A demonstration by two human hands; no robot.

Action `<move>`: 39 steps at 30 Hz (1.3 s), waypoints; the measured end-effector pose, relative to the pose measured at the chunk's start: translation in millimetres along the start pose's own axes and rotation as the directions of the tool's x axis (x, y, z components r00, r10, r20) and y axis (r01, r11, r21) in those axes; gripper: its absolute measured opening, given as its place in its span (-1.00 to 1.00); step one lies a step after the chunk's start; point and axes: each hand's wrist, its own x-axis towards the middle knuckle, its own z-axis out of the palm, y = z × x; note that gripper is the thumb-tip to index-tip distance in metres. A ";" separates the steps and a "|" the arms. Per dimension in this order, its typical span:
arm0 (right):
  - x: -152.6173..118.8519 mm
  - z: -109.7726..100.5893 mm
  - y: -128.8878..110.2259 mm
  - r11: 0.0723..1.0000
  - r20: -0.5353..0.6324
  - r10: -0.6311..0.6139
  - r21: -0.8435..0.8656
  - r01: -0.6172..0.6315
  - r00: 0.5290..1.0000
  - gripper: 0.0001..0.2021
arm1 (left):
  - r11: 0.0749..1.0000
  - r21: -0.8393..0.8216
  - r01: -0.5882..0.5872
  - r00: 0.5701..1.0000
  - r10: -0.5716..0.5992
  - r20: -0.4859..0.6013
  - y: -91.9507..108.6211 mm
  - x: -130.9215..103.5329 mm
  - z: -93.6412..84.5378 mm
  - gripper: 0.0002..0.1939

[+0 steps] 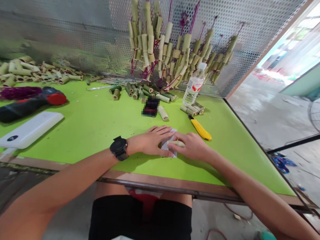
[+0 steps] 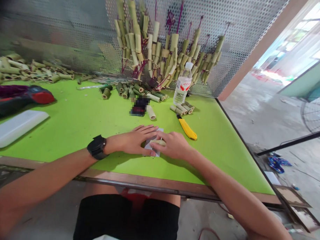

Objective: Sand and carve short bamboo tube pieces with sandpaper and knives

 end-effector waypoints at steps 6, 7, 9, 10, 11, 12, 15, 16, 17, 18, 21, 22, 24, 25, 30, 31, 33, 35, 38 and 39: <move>2.3 -4.8 3.9 0.979 -0.075 0.165 -0.112 -0.173 0.983 -0.60 | 1.000 0.013 0.015 1.000 -0.015 0.010 1.6 -0.5 -0.8 0.17; 1.7 -3.9 2.4 0.987 -0.061 0.134 -0.085 -0.139 0.989 -0.60 | 1.000 0.007 0.011 1.000 -0.011 0.006 1.3 -0.6 -0.8 0.16; 0.5 -1.4 -0.2 1.000 -0.023 0.025 -0.010 -0.025 0.999 -0.62 | 1.000 -0.003 -0.002 1.000 0.002 -0.004 0.5 -0.5 -0.5 0.16; 0.4 -0.5 -0.5 1.000 -0.014 -0.006 0.011 0.006 1.000 -0.63 | 1.000 -0.007 -0.006 1.000 0.006 -0.007 0.1 -0.4 -0.3 0.16; 0.7 -0.2 0.3 1.000 -0.010 -0.003 0.011 0.003 1.000 -0.63 | 1.000 -0.007 -0.007 1.000 0.007 -0.008 -0.2 -0.2 -0.2 0.16; 1.5 -0.4 1.9 1.000 -0.016 0.024 -0.010 -0.024 1.000 -0.62 | 1.000 -0.005 -0.006 1.000 0.006 -0.007 -0.4 0.0 0.0 0.16; 3.4 -1.8 6.4 0.980 -0.066 0.159 -0.110 -0.166 0.985 -0.56 | 1.000 0.006 0.004 1.000 -0.004 -0.005 -0.4 0.5 0.6 0.17; 3.3 -1.7 6.4 0.977 -0.072 0.172 -0.119 -0.180 0.982 -0.56 | 1.000 0.006 0.005 1.000 -0.005 -0.006 -0.1 0.5 0.7 0.17; 2.7 -1.3 5.4 0.980 -0.064 0.159 -0.108 -0.165 0.985 -0.56 | 1.000 0.004 0.003 1.000 -0.003 -0.007 0.1 0.4 0.6 0.16; 1.9 -0.5 4.0 0.989 -0.050 0.123 -0.081 -0.126 0.991 -0.57 | 1.000 0.000 0.001 1.000 -0.001 -0.008 0.4 0.2 0.5 0.16; 0.7 0.8 1.9 1.000 -0.004 0.018 -0.002 -0.018 1.000 -0.60 | 1.000 -0.007 0.001 1.000 -0.001 -0.004 1.3 -0.3 -0.3 0.16; 1.3 0.4 2.8 1.000 -0.003 0.026 -0.006 -0.026 1.000 -0.60 | 1.000 -0.005 0.005 1.000 -0.005 -0.001 1.6 -0.3 -0.5 0.16; 3.1 -1.0 5.9 0.993 -0.031 0.104 -0.047 -0.105 0.994 -0.57 | 1.000 0.005 0.011 1.000 -0.011 0.003 1.7 -0.2 -0.8 0.16; 3.7 -1.7 6.9 0.986 -0.051 0.146 -0.069 -0.149 0.988 -0.56 | 1.000 0.010 0.011 1.000 -0.011 0.003 1.7 -0.1 -0.9 0.16; 1.0 0.2 -0.2 0.998 -0.001 0.060 0.019 -0.060 0.998 -0.61 | 1.000 -0.004 0.002 1.000 -0.002 0.003 0.9 0.0 -0.9 0.16; 0.4 0.4 -1.3 0.999 0.003 0.033 0.042 -0.033 0.999 -0.62 | 1.000 -0.008 0.000 1.000 0.000 0.001 0.7 0.0 -0.8 0.16; 0.9 -0.6 -0.3 0.999 0.003 0.043 0.032 -0.043 0.999 -0.62 | 1.000 -0.005 -0.002 1.000 0.002 -0.005 0.3 0.3 -0.3 0.15; 2.3 -2.5 2.5 0.990 -0.045 0.133 -0.032 -0.134 0.990 -0.59 | 1.000 0.004 0.000 1.000 0.000 -0.010 -0.2 0.7 0.4 0.15; 2.1 -2.8 1.3 0.976 -0.085 0.194 -0.087 -0.201 0.977 -0.57 | 1.000 -0.002 -0.004 1.000 0.004 -0.007 -0.6 0.8 0.4 0.16; 1.2 -2.0 -0.7 0.982 -0.071 0.168 -0.072 -0.173 0.983 -0.58 | 1.000 -0.008 -0.005 1.000 0.005 -0.002 -0.5 0.6 0.0 0.16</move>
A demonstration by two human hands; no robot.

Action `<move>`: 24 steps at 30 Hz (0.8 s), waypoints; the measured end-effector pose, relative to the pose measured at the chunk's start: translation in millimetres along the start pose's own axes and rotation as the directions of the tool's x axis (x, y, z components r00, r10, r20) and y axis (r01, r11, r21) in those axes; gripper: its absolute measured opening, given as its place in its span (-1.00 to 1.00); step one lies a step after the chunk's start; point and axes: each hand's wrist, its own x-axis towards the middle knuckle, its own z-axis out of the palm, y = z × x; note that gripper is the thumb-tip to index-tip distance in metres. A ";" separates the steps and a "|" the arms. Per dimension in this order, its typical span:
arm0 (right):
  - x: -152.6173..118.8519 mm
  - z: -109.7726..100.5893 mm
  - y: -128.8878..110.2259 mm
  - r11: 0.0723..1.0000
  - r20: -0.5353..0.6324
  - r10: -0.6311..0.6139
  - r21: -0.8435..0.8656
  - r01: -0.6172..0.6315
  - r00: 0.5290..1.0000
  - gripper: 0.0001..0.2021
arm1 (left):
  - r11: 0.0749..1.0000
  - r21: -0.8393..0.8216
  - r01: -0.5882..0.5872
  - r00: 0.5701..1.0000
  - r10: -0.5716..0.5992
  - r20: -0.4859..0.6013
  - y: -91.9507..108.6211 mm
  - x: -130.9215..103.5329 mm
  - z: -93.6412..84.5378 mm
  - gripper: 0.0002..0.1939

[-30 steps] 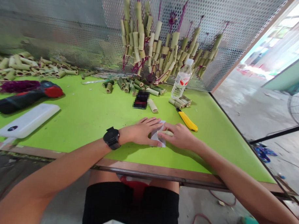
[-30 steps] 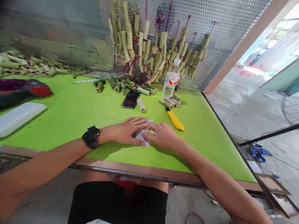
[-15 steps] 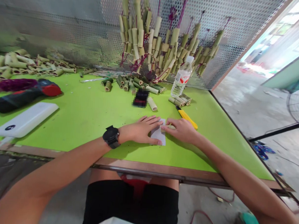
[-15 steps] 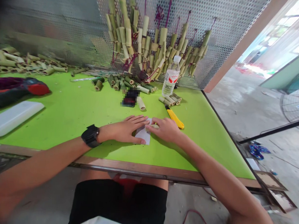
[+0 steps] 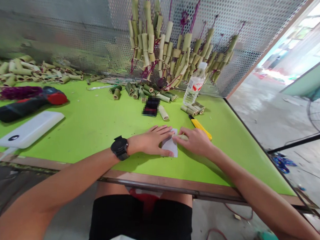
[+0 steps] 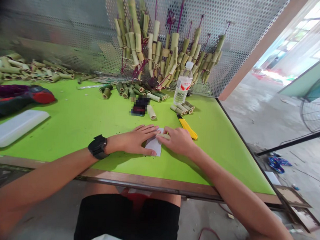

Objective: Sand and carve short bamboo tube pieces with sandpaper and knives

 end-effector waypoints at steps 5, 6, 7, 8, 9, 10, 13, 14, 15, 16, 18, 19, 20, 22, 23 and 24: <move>-0.3 1.2 0.2 0.991 0.052 -0.105 0.089 0.100 0.993 -0.61 | 1.000 0.010 0.020 1.000 -0.020 0.009 2.5 -0.8 -2.0 0.17; 1.4 0.9 2.7 0.997 0.024 -0.051 0.055 0.049 0.998 -0.59 | 1.000 0.017 0.026 1.000 -0.026 0.006 2.9 -0.8 -2.0 0.17; 3.0 0.7 4.9 1.000 0.002 0.005 0.018 -0.005 1.000 -0.57 | 0.999 0.023 0.030 1.000 -0.030 0.004 3.0 -0.7 -1.9 0.16; 4.1 0.8 6.3 0.999 -0.010 0.045 -0.004 -0.045 0.999 -0.55 | 0.999 0.026 0.029 1.000 -0.029 0.004 3.0 -0.6 -1.6 0.16; 4.4 1.1 6.7 0.998 -0.017 0.058 -0.007 -0.058 0.998 -0.55 | 0.999 0.025 0.025 1.000 -0.025 0.005 2.7 -0.5 -1.4 0.16; 4.1 1.7 6.1 0.999 -0.012 0.036 0.014 -0.036 0.999 -0.56 | 1.000 0.019 0.018 1.000 -0.019 0.005 2.2 -0.4 -1.1 0.16; 1.5 2.9 2.2 0.985 0.052 -0.112 0.140 0.104 0.992 -0.62 | 1.000 -0.001 0.002 1.000 -0.002 -0.004 0.6 0.0 -0.2 0.17; 1.2 2.7 1.7 0.983 0.061 -0.120 0.151 0.109 0.991 -0.62 | 1.000 -0.003 0.002 1.000 -0.002 -0.007 0.2 0.2 0.1 0.17; 1.2 2.1 1.8 0.986 0.061 -0.101 0.140 0.091 0.993 -0.61 | 1.000 -0.001 0.004 1.000 -0.004 -0.010 0.0 0.4 0.5 0.17; 1.5 1.3 2.3 0.993 0.049 -0.058 0.110 0.053 0.997 -0.60 | 1.000 0.002 0.007 1.000 -0.007 -0.012 -0.1 0.6 0.7 0.16; 1.9 -0.2 3.2 0.998 0.013 0.029 0.047 -0.030 0.999 -0.57 | 1.000 0.010 0.012 1.000 -0.012 -0.013 0.1 0.7 1.0 0.15; 1.7 -0.6 3.0 0.998 0.004 0.047 0.037 -0.047 0.999 -0.57 | 1.000 0.011 0.013 1.000 -0.013 -0.011 0.4 0.7 0.9 0.15; 1.0 -0.8 2.2 0.998 0.011 0.036 0.050 -0.037 0.999 -0.57 | 1.000 0.010 0.014 1.000 -0.014 -0.008 0.7 0.5 0.7 0.15; -0.7 -0.9 -0.2 0.992 0.049 -0.037 0.121 0.031 0.998 -0.59 | 1.000 0.005 0.015 1.000 -0.015 0.001 1.5 0.2 0.0 0.16; -1.4 -1.0 -1.2 0.986 0.068 -0.071 0.156 0.060 0.995 -0.59 | 1.000 0.004 0.015 1.000 -0.015 0.005 1.8 0.2 -0.4 0.17; -1.6 -1.4 -1.8 0.982 0.081 -0.083 0.176 0.068 0.993 -0.59 | 1.000 0.005 0.017 1.000 -0.017 0.007 2.1 0.1 -0.7 0.18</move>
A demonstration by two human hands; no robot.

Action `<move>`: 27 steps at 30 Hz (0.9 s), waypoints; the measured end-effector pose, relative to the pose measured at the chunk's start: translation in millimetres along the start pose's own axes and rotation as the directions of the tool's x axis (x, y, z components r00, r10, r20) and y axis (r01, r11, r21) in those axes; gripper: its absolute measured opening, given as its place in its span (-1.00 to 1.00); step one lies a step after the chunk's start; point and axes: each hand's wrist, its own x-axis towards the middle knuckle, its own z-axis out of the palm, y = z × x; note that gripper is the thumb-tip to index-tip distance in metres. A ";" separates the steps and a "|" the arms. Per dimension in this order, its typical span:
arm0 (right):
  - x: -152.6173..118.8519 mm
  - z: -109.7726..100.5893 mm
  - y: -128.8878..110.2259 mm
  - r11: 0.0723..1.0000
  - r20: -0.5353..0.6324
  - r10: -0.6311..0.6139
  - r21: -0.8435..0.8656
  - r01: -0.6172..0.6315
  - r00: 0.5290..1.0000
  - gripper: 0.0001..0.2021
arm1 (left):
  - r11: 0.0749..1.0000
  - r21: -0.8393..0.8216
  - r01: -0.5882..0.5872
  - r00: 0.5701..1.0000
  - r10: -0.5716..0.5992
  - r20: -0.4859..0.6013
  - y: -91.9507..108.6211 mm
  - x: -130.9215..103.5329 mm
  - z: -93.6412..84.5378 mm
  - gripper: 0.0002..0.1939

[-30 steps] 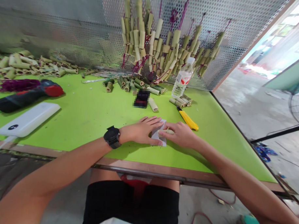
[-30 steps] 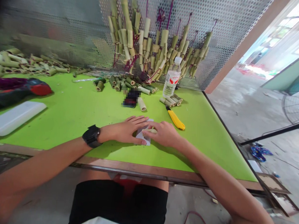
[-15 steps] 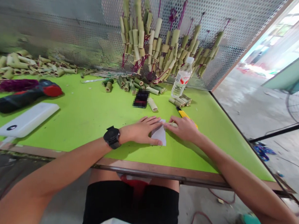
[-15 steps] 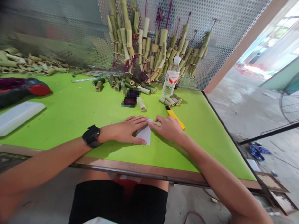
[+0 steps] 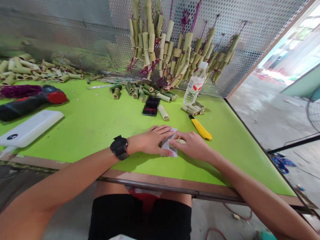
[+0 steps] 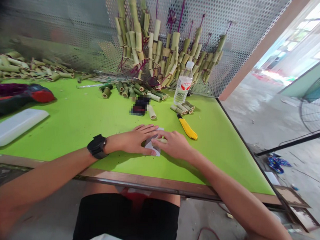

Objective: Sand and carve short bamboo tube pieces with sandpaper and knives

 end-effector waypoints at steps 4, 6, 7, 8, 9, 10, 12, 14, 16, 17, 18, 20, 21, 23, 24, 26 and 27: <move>1.2 -2.5 0.6 0.990 -0.063 0.120 -0.062 -0.124 0.991 -0.54 | 1.000 0.011 0.006 1.000 -0.006 -0.001 0.2 0.4 -0.2 0.16; 0.9 -2.2 0.0 0.988 -0.080 0.134 -0.068 -0.139 0.988 -0.56 | 1.000 0.007 0.001 1.000 -0.001 -0.001 -0.4 0.5 0.0 0.15; 0.5 -1.6 -0.6 0.992 -0.066 0.117 -0.045 -0.120 0.991 -0.57 | 1.000 0.005 -0.002 1.000 0.002 0.001 -0.8 0.5 0.1 0.15; 0.1 -0.8 -1.2 0.996 -0.042 0.092 -0.011 -0.093 0.995 -0.59 | 1.000 0.003 -0.006 1.000 0.006 0.001 -1.1 0.4 0.2 0.15; 0.0 -0.2 -1.3 0.998 -0.014 0.066 0.026 -0.066 0.998 -0.59 | 1.000 0.001 -0.009 1.000 0.009 0.002 -1.4 0.4 0.3 0.15; 0.3 0.0 -0.8 0.997 0.009 0.048 0.054 -0.048 0.999 -0.58 | 1.000 0.002 -0.010 1.000 0.010 0.003 -1.6 0.5 0.5 0.16; 2.1 -0.6 1.9 0.997 0.018 0.057 0.057 -0.058 0.998 -0.55 | 1.000 0.009 -0.010 1.000 0.010 -0.002 -1.7 0.7 1.0 0.17; 4.2 -2.1 5.1 0.994 -0.011 0.108 0.012 -0.108 0.994 -0.51 | 1.000 0.017 -0.007 1.000 0.008 -0.011 -1.8 1.0 1.6 0.16; 4.7 -2.7 6.2 0.990 -0.044 0.140 -0.018 -0.141 0.989 -0.51 | 1.000 0.019 -0.006 1.000 0.006 -0.015 -2.0 1.1 2.0 0.15; 4.3 -2.6 5.7 0.991 -0.043 0.134 -0.015 -0.135 0.990 -0.52 | 1.000 0.018 -0.006 1.000 0.006 -0.013 -2.0 1.1 2.0 0.16; 3.7 -2.1 4.8 0.994 -0.029 0.113 0.004 -0.113 0.993 -0.53 | 1.000 0.015 -0.005 1.000 0.006 -0.008 -2.0 1.1 1.9 0.16; 2.7 -1.3 3.5 0.997 0.017 0.047 0.065 -0.048 0.999 -0.55 | 1.000 0.012 -0.003 1.000 0.003 0.002 -1.7 1.0 1.4 0.18; 2.9 -1.2 3.7 0.996 0.034 0.025 0.088 -0.028 0.999 -0.54 | 1.000 0.013 0.000 1.000 0.000 0.005 -1.3 0.9 1.1 0.18; 4.6 -2.0 6.1 0.995 0.031 0.045 0.083 -0.047 0.999 -0.50 | 1.000 0.020 0.006 1.000 -0.006 0.004 -0.3 0.9 0.7 0.17; 5.8 -2.6 7.8 0.995 0.011 0.082 0.055 -0.083 0.997 -0.49 | 1.000 0.024 0.009 1.000 -0.009 0.001 0.3 0.9 0.6 0.16; 7.4 -3.1 10.3 0.989 -0.040 0.148 0.000 -0.149 0.988 -0.47 | 0.999 0.032 0.013 1.000 -0.013 -0.001 1.1 0.8 0.5 0.16; 7.3 -2.8 10.5 0.987 -0.061 0.158 -0.013 -0.159 0.986 -0.47 | 0.999 0.034 0.014 1.000 -0.014 0.002 1.2 0.7 0.4 0.16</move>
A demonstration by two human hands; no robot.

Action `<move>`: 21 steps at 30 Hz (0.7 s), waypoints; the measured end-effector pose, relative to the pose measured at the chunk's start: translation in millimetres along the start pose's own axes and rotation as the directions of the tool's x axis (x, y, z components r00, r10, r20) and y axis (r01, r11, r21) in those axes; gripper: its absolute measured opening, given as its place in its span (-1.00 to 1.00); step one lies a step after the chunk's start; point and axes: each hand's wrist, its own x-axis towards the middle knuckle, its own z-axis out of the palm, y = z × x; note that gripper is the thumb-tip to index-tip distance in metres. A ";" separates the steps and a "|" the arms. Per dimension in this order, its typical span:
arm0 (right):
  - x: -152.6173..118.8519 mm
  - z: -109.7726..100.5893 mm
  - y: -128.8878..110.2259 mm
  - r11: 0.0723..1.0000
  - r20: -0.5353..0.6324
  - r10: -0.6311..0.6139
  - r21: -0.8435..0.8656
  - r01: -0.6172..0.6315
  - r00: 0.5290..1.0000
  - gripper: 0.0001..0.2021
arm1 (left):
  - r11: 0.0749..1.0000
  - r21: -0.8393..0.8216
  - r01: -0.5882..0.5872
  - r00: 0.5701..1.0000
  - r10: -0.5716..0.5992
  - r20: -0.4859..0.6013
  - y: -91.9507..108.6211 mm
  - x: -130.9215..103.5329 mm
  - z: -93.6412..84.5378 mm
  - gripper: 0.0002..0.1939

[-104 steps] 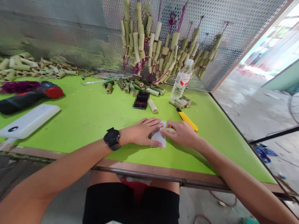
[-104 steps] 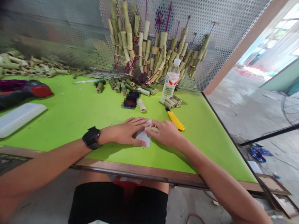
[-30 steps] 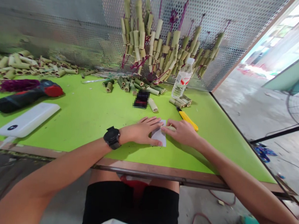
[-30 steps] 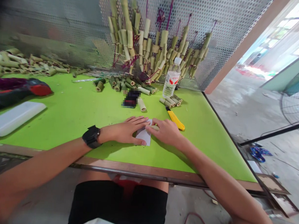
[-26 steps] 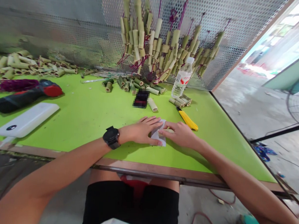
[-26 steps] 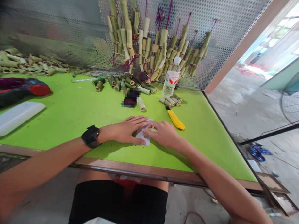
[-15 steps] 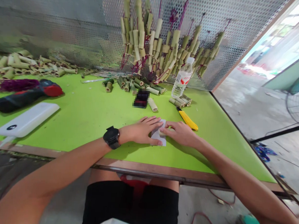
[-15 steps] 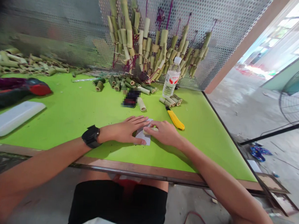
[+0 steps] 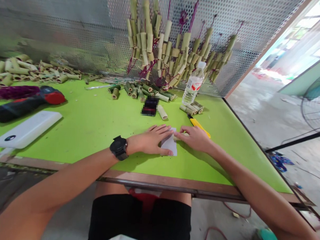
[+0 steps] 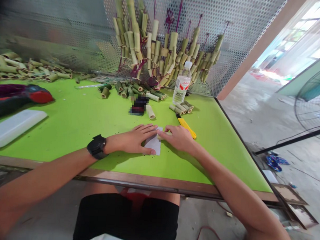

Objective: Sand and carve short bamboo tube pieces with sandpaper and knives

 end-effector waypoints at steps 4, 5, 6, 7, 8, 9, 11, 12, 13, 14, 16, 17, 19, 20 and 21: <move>-4.7 3.4 -3.7 0.992 0.028 -0.115 0.053 0.114 0.993 -0.56 | 1.000 -0.005 0.000 1.000 0.000 0.008 -0.6 -0.3 -0.3 0.18; -5.3 3.6 -4.2 0.988 0.046 -0.140 0.066 0.137 0.989 -0.57 | 1.000 -0.007 0.000 1.000 0.000 0.008 -0.9 -0.2 -0.1 0.18; -5.2 3.4 -4.1 0.988 0.059 -0.146 0.066 0.142 0.988 -0.58 | 1.000 -0.007 0.001 1.000 -0.001 0.007 -1.1 0.1 0.1 0.18; -4.4 2.6 -3.3 0.990 0.060 -0.132 0.049 0.129 0.989 -0.58 | 1.000 -0.004 0.003 1.000 -0.003 0.004 -1.2 0.4 0.5 0.18; -3.2 1.5 -2.2 0.995 0.048 -0.102 0.018 0.101 0.994 -0.57 | 1.000 0.000 0.005 1.000 -0.005 -0.001 -1.3 0.7 1.0 0.17; -1.8 0.4 -0.8 0.998 0.027 -0.067 -0.019 0.067 0.997 -0.57 | 1.000 0.005 0.006 1.000 -0.006 -0.008 -1.4 1.0 1.6 0.16; -0.3 -1.3 0.9 0.997 -0.029 -0.014 -0.078 0.012 0.999 -0.57 | 1.000 0.011 0.003 1.000 -0.003 -0.021 -1.7 1.3 2.5 0.16; -0.5 -1.4 1.0 0.996 -0.046 -0.012 -0.088 0.008 0.999 -0.58 | 1.000 0.012 -0.001 1.000 0.001 -0.024 -1.9 1.3 2.8 0.16; -1.2 -1.0 0.5 0.996 -0.047 -0.026 -0.082 0.022 0.999 -0.59 | 1.000 0.011 -0.004 1.000 0.005 -0.024 -2.3 1.1 3.1 0.16; -2.3 -0.2 -0.4 0.997 -0.034 -0.052 -0.065 0.050 0.998 -0.61 | 1.000 0.008 -0.008 1.000 0.008 -0.022 -2.7 0.9 3.3 0.17; -4.1 1.5 -1.9 0.994 0.008 -0.105 -0.024 0.105 0.994 -0.62 | 1.000 0.000 -0.013 1.000 0.013 -0.019 -3.6 0.7 3.6 0.18; -4.3 2.0 -2.0 0.993 0.026 -0.116 -0.015 0.116 0.993 -0.61 | 1.000 -0.003 -0.015 1.000 0.015 -0.022 -3.9 0.8 3.9 0.18; -2.5 1.6 -0.4 0.995 0.027 -0.096 -0.036 0.097 0.995 -0.59 | 1.000 -0.002 -0.016 0.999 0.016 -0.033 -4.2 1.2 4.5 0.17; -0.8 0.7 1.1 0.995 0.013 -0.073 -0.060 0.074 0.997 -0.58 | 1.000 0.002 -0.014 0.999 0.014 -0.038 -4.0 1.5 4.6 0.16; 1.0 -0.5 2.8 0.995 -0.009 -0.047 -0.088 0.046 0.999 -0.57 | 1.000 0.005 -0.011 0.999 0.011 -0.040 -3.7 1.8 4.7 0.16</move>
